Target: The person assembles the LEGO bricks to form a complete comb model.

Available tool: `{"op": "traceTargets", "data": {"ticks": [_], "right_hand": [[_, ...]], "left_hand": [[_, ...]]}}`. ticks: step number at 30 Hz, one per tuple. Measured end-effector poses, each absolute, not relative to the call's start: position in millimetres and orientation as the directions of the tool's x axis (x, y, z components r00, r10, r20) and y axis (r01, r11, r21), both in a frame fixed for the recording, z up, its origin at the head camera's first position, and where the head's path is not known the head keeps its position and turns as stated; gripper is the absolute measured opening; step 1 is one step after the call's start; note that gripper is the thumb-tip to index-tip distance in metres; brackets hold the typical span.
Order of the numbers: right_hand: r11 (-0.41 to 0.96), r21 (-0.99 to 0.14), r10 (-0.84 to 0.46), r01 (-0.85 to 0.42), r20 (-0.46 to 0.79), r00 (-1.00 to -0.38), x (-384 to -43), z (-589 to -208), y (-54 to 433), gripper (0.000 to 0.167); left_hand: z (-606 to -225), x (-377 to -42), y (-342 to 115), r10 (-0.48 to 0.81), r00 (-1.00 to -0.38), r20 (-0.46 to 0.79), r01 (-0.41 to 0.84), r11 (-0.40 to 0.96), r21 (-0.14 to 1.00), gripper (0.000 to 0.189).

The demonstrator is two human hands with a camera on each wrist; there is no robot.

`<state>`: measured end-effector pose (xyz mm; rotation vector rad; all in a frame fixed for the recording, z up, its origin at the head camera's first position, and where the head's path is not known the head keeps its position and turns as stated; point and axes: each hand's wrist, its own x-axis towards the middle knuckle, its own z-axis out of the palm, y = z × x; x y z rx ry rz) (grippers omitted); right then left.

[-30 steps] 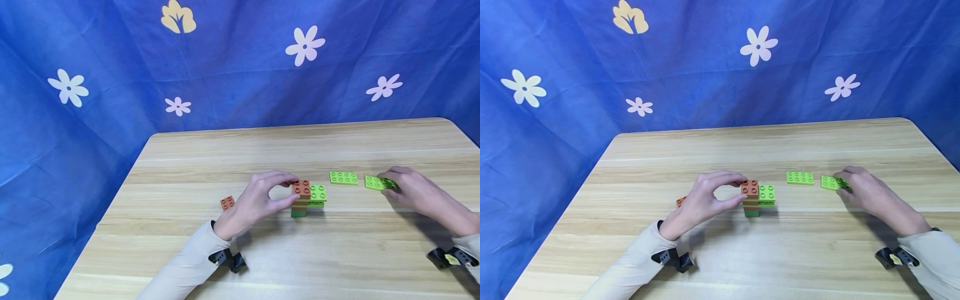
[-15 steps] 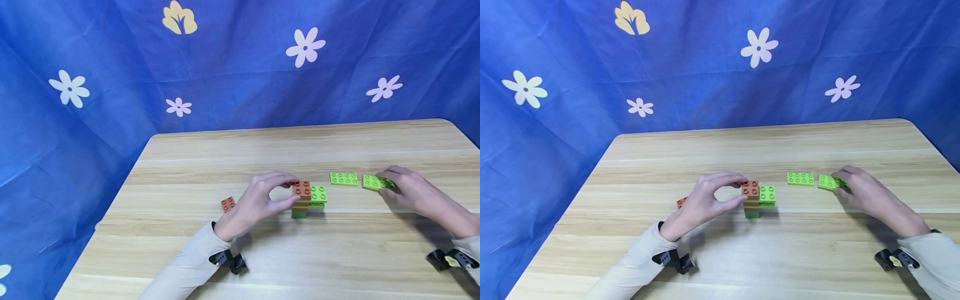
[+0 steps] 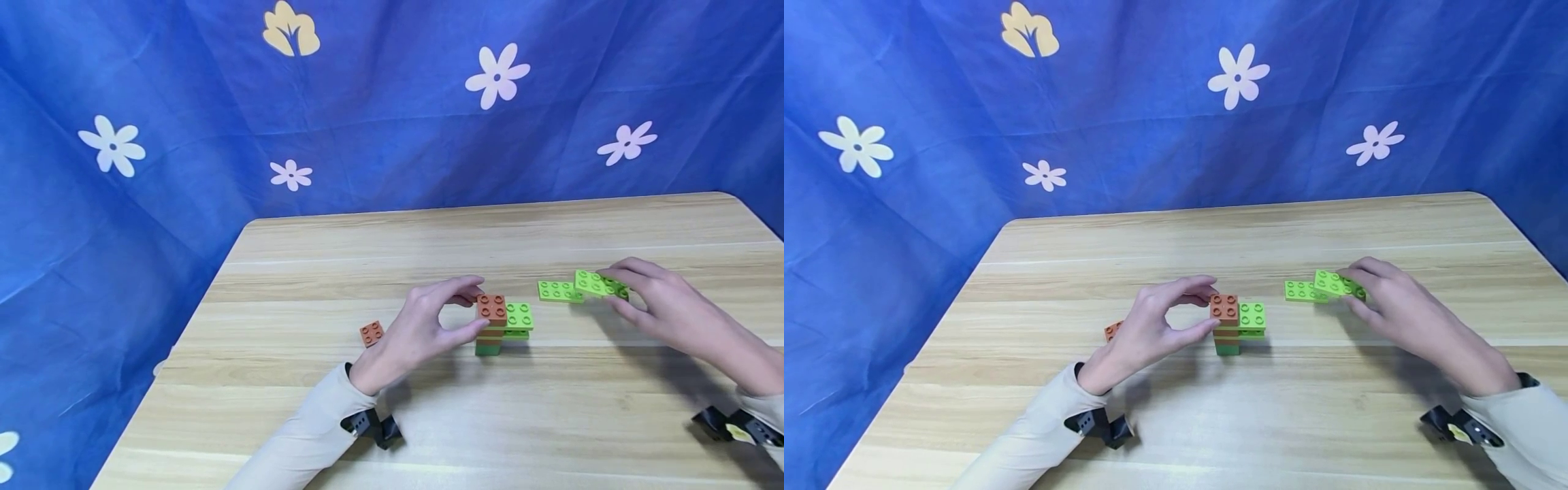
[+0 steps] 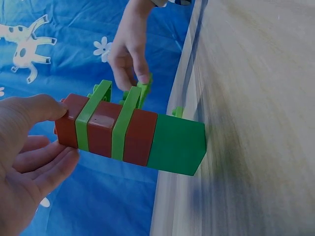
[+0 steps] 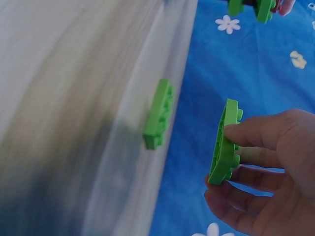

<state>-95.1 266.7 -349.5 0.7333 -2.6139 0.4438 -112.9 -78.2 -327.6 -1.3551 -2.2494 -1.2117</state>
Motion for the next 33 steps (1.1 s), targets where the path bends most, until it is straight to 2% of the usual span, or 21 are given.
{"op": "traceTargets", "data": {"ticks": [24,33], "right_hand": [[0.706,-0.168,-0.515,-0.688,0.544,-0.662,-82,-314,219,0.034],[0.688,-0.174,-0.536,-0.704,0.533,-0.655,-76,-305,200,0.036]], "left_hand": [[-329,-112,-79,0.607,-0.543,0.58,0.817,0.221,0.533,0.049],[-328,-110,-79,0.605,-0.55,0.576,0.815,0.235,0.53,0.051]]}}
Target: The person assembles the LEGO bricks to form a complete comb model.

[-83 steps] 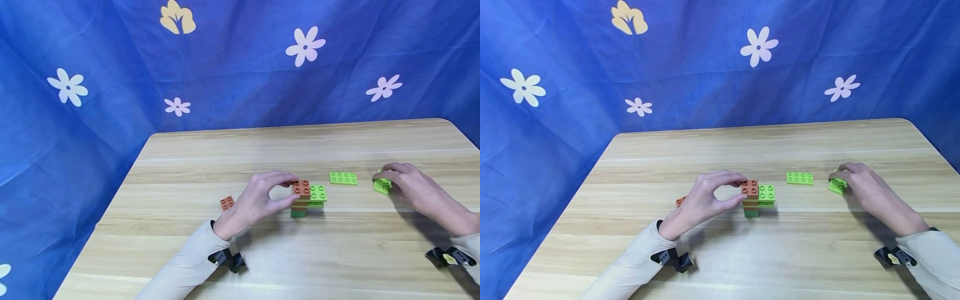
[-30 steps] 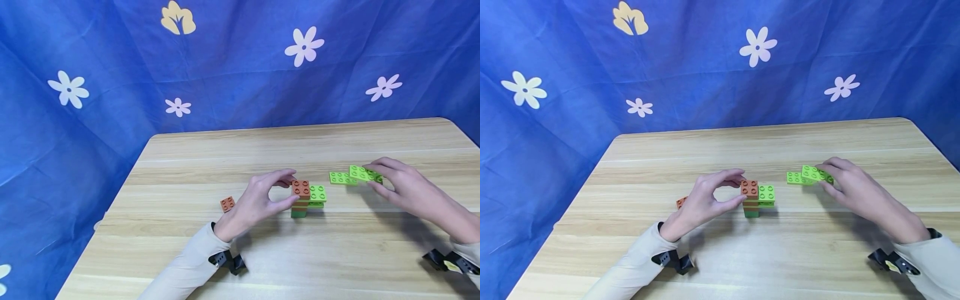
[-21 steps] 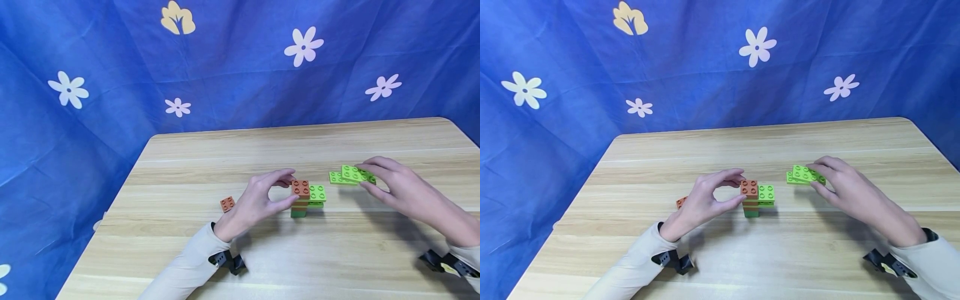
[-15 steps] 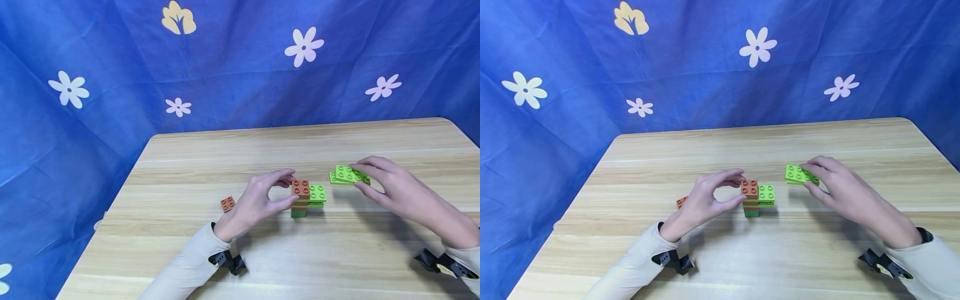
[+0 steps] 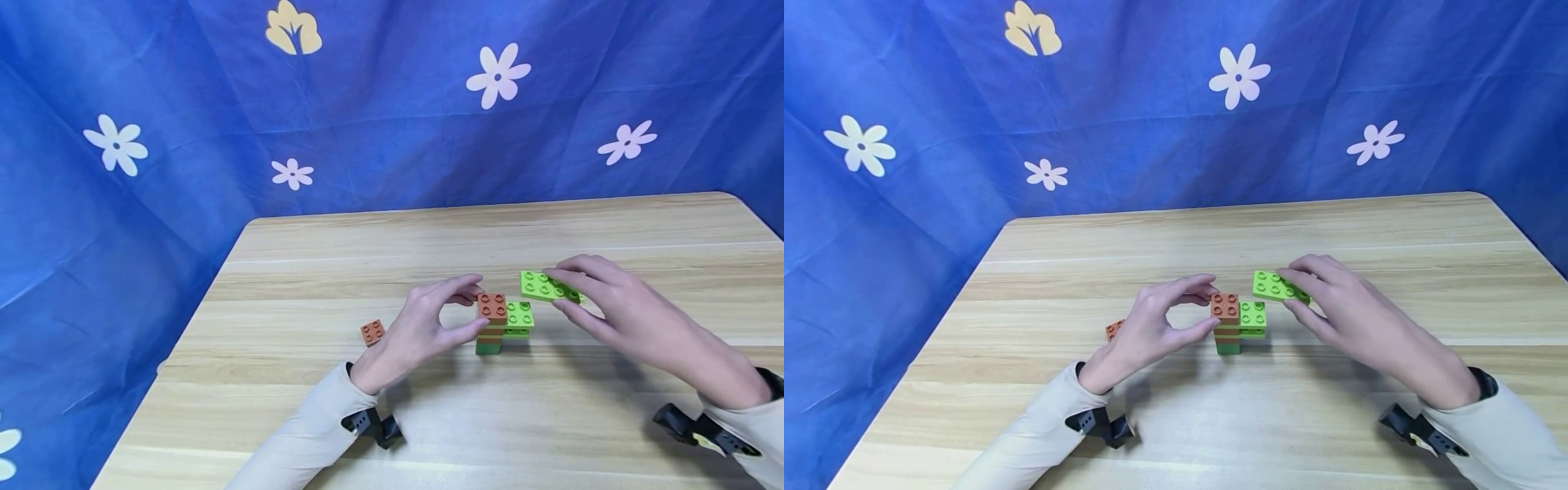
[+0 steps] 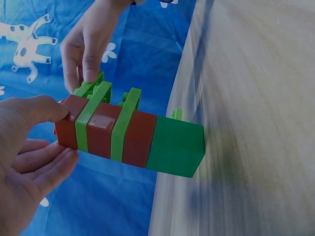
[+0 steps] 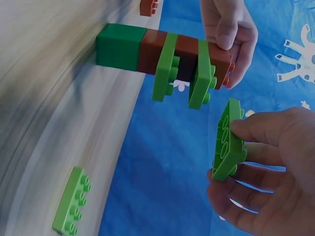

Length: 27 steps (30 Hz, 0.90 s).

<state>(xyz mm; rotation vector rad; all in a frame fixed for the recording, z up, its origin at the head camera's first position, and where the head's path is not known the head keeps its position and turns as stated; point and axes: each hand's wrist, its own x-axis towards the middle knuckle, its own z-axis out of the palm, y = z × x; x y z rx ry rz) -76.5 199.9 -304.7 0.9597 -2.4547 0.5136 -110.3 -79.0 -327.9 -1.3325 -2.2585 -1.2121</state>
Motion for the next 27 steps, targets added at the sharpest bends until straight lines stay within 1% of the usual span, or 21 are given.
{"op": "traceTargets", "data": {"ticks": [3,7,16,21,27], "right_hand": [[0.68,-0.178,-0.538,-0.711,0.538,-0.649,-76,-303,196,0.035],[0.649,-0.184,-0.547,-0.738,0.561,-0.621,-77,-302,191,0.034],[0.588,-0.168,-0.579,-0.791,0.595,-0.557,-79,-300,178,0.055],[0.562,-0.161,-0.595,-0.811,0.603,-0.532,-79,-301,173,0.053],[0.549,-0.162,-0.598,-0.82,0.61,-0.52,-79,-302,168,0.051]], "left_hand": [[-328,-110,-79,0.604,-0.552,0.574,0.811,0.23,0.537,0.05],[-329,-111,-79,0.602,-0.558,0.57,0.806,0.23,0.546,0.05],[-327,-110,-79,0.601,-0.563,0.567,0.802,0.235,0.549,0.052],[-327,-110,-79,0.603,-0.564,0.564,0.801,0.232,0.551,0.051],[-327,-111,-79,0.606,-0.566,0.559,0.795,0.22,0.565,0.049]]}}
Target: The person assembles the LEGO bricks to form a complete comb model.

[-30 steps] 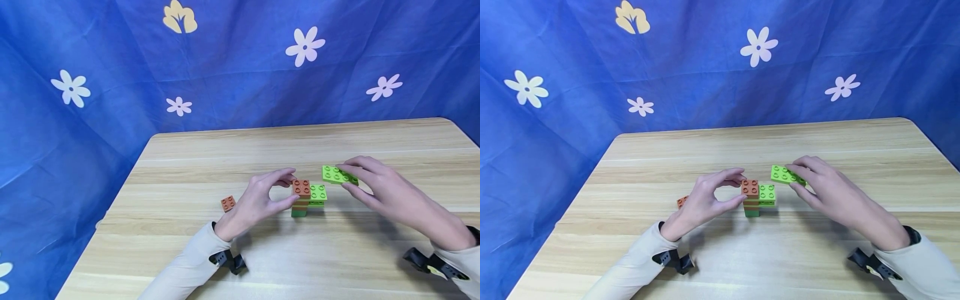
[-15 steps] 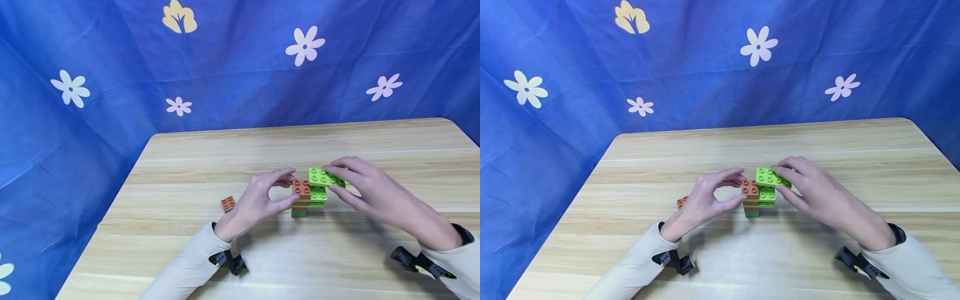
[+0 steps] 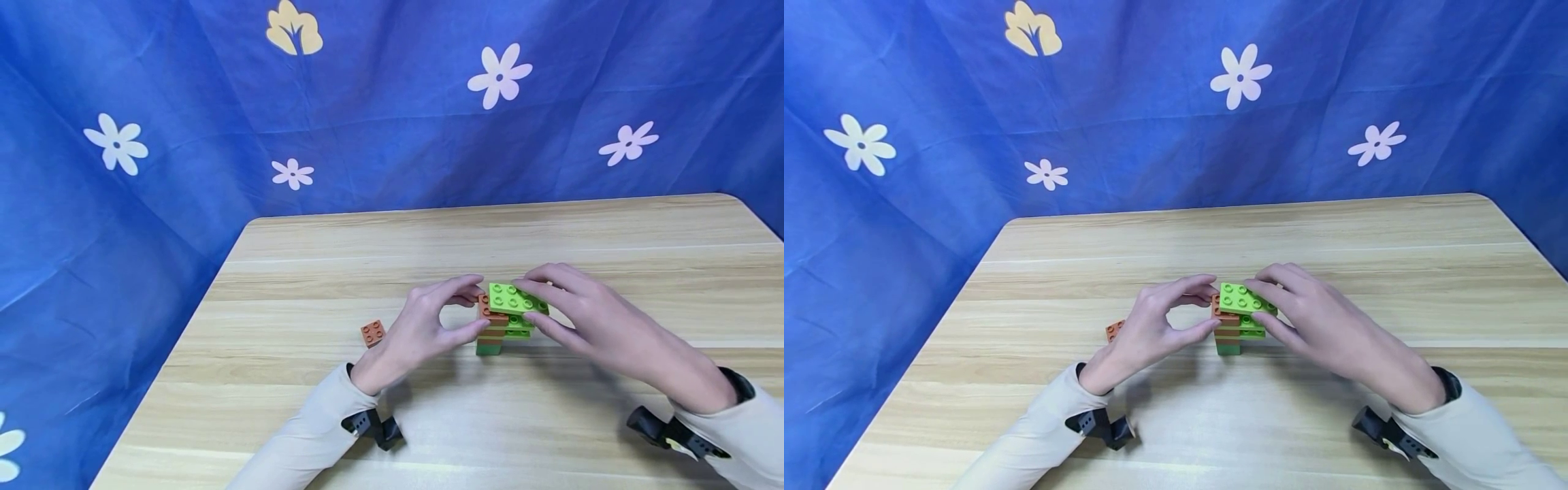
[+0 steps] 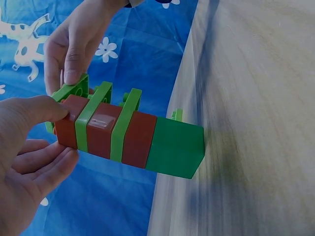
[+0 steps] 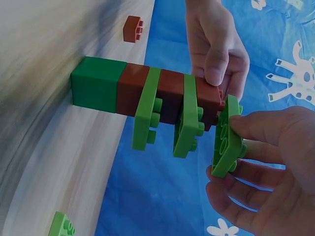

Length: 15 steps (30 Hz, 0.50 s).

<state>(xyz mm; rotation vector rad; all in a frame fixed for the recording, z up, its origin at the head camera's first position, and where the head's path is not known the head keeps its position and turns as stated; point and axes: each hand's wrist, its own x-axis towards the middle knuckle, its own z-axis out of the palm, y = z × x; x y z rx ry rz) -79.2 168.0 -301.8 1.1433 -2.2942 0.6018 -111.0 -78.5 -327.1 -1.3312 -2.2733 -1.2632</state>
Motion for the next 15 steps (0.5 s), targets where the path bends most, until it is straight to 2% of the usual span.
{"op": "traceTargets", "data": {"ticks": [15], "right_hand": [[0.534,-0.199,-0.59,-0.822,0.608,-0.531,-78.0,-302.0,159.5,0.05]], "left_hand": [[-327.1,-110.9,-79.0,0.606,-0.563,0.562,0.793,0.205,0.574,0.047]]}}
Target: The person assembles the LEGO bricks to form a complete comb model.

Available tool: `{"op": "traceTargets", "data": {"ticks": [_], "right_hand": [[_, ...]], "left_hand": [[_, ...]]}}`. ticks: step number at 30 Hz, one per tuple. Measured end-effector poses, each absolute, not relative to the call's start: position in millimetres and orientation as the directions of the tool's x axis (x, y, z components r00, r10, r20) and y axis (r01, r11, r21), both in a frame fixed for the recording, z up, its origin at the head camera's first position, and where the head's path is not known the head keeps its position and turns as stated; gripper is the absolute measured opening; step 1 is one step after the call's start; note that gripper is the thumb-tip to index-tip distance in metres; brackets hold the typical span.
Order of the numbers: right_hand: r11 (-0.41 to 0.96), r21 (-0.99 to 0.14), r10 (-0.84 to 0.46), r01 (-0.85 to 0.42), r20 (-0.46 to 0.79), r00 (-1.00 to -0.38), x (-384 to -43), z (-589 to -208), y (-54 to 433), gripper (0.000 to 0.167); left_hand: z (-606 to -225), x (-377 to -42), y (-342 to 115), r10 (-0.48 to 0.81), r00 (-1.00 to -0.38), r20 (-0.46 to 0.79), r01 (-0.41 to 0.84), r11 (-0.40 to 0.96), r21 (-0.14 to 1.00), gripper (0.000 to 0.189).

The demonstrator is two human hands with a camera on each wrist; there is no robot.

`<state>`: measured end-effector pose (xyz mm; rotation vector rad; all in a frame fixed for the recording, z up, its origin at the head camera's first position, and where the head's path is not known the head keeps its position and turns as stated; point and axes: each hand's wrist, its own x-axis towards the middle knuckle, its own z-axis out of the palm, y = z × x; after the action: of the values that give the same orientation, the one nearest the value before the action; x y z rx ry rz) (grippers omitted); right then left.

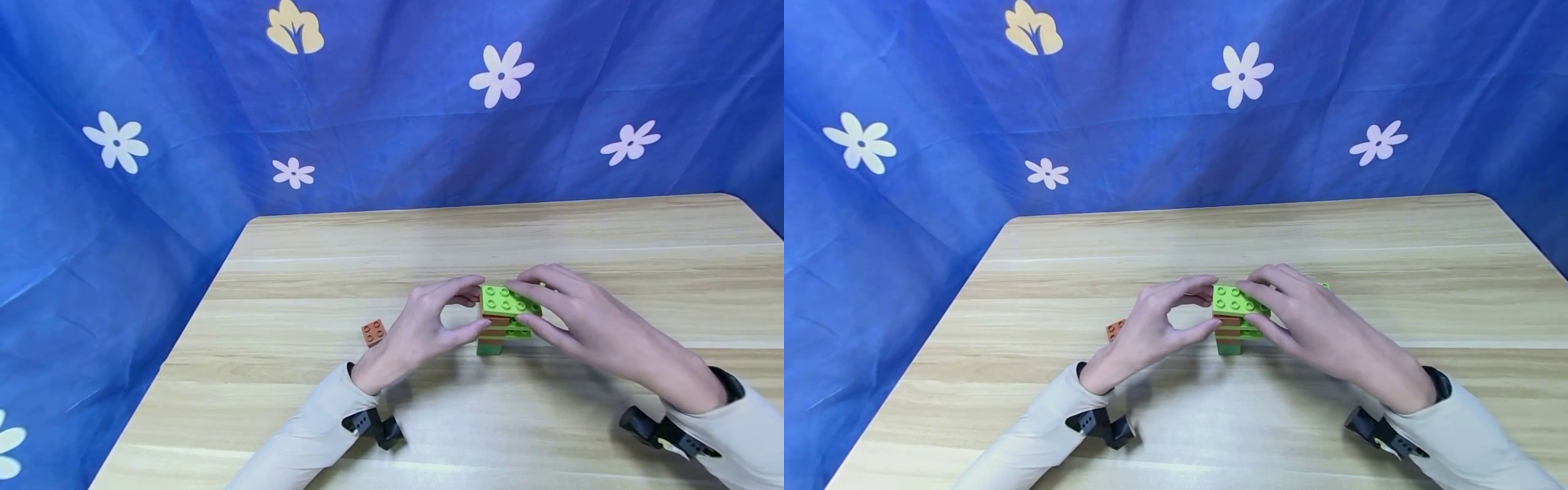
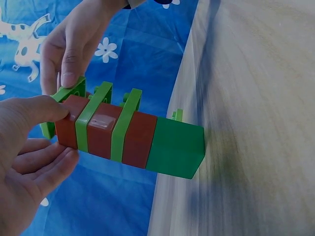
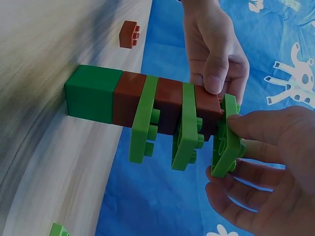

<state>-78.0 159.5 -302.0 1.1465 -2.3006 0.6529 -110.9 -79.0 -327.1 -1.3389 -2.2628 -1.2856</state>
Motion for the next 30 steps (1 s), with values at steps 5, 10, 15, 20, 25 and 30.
{"op": "traceTargets", "data": {"ticks": [5,10,15,20,25,30], "right_hand": [[0.532,-0.194,-0.598,-0.824,0.603,-0.528,-79,-302,158,0.052],[0.537,-0.196,-0.601,-0.82,0.594,-0.535,-80,-302,157,0.055],[0.528,-0.202,-0.604,-0.825,0.594,-0.532,-81,-301,157,0.053],[0.528,-0.197,-0.606,-0.826,0.594,-0.529,-81,-299,159,0.051],[0.528,-0.179,-0.624,-0.83,0.581,-0.522,-81,-297,160,0.054],[0.521,-0.172,-0.644,-0.836,0.563,-0.517,-82,-296,161,0.056]], "left_hand": [[-329,-111,-79,0.612,-0.559,0.56,0.796,0.206,0.57,0.047],[-327,-112,-79,0.622,-0.547,0.561,0.804,0.205,0.558,0.049],[-324,-112,-80,0.626,-0.506,0.593,0.839,0.199,0.506,0.045],[-318,-112,-81,0.625,-0.451,0.638,0.88,0.192,0.434,0.031],[-314,-110,-79,0.634,-0.408,0.657,0.908,0.209,0.363,0.025],[-312,-106,-77,0.652,-0.379,0.656,0.922,0.205,0.329,0.028]]}}
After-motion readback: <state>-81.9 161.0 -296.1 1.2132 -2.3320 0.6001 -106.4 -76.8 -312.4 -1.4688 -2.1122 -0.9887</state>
